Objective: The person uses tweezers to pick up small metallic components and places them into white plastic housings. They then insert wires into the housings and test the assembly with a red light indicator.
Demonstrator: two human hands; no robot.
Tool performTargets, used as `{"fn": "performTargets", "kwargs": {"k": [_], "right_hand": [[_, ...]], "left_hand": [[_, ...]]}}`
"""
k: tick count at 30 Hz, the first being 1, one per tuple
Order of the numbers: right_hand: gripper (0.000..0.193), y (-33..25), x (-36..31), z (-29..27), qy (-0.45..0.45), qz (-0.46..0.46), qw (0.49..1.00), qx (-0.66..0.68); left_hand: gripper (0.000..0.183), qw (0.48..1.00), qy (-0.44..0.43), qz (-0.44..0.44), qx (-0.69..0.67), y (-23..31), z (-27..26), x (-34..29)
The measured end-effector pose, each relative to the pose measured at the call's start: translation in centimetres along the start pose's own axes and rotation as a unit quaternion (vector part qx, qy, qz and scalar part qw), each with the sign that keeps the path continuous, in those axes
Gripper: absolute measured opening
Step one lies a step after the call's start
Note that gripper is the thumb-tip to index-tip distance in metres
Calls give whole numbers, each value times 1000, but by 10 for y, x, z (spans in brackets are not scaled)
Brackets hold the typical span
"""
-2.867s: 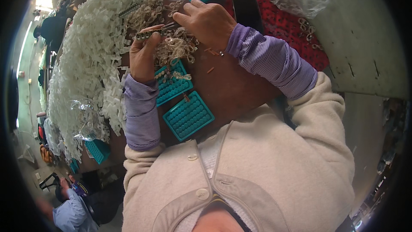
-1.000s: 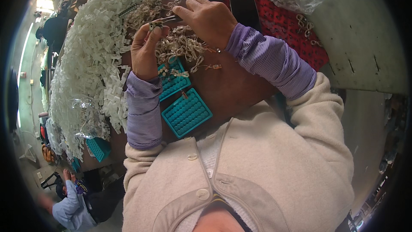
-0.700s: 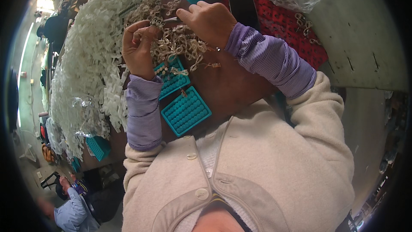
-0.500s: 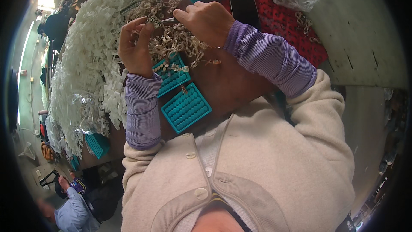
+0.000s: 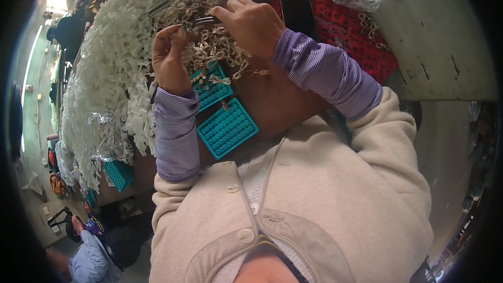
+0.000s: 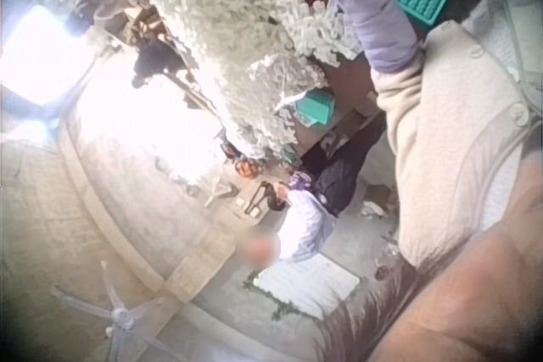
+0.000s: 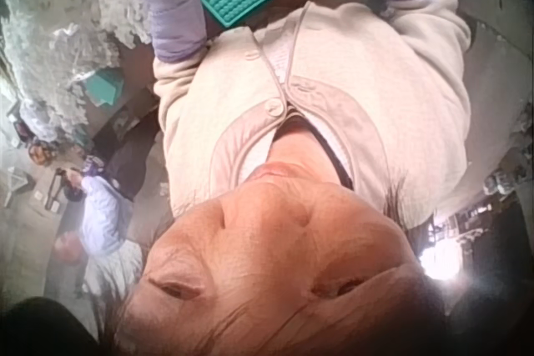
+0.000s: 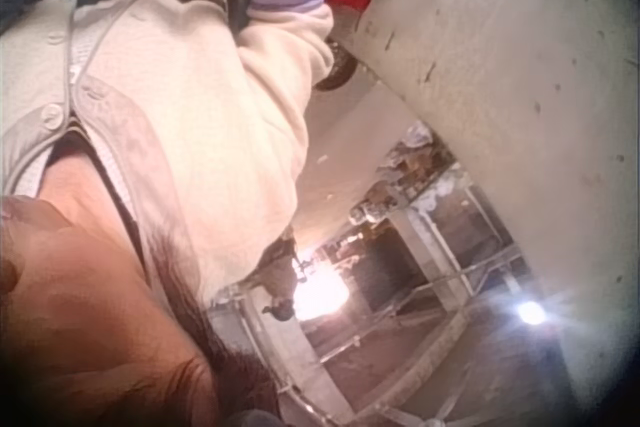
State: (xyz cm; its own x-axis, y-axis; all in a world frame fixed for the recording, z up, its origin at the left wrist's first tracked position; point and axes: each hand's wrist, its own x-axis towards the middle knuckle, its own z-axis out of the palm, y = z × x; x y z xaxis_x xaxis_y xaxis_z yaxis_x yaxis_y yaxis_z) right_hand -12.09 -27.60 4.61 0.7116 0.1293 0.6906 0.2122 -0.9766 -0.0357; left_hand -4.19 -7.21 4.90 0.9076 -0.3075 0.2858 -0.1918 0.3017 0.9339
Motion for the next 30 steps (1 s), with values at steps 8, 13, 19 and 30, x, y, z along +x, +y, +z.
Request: {"fn": "performTargets", "kwargs": {"k": [8,13,19,30], "right_hand": [[34,0,0,0,17,4,1000,-12],[16,2,5,0,4,-4,999,-39],[18,6,41,1,12,-40,999,28],[10,32,22,-23,-69,-60,996,-13]], "left_hand": [[14,999,25,32,35,1,19,-6],[12,999,-7,-48,16,9,11,3],[12,982,-82,-161,-60,36,-27,44],[30,879,-160,-53,447,-4,-57,51]]}}
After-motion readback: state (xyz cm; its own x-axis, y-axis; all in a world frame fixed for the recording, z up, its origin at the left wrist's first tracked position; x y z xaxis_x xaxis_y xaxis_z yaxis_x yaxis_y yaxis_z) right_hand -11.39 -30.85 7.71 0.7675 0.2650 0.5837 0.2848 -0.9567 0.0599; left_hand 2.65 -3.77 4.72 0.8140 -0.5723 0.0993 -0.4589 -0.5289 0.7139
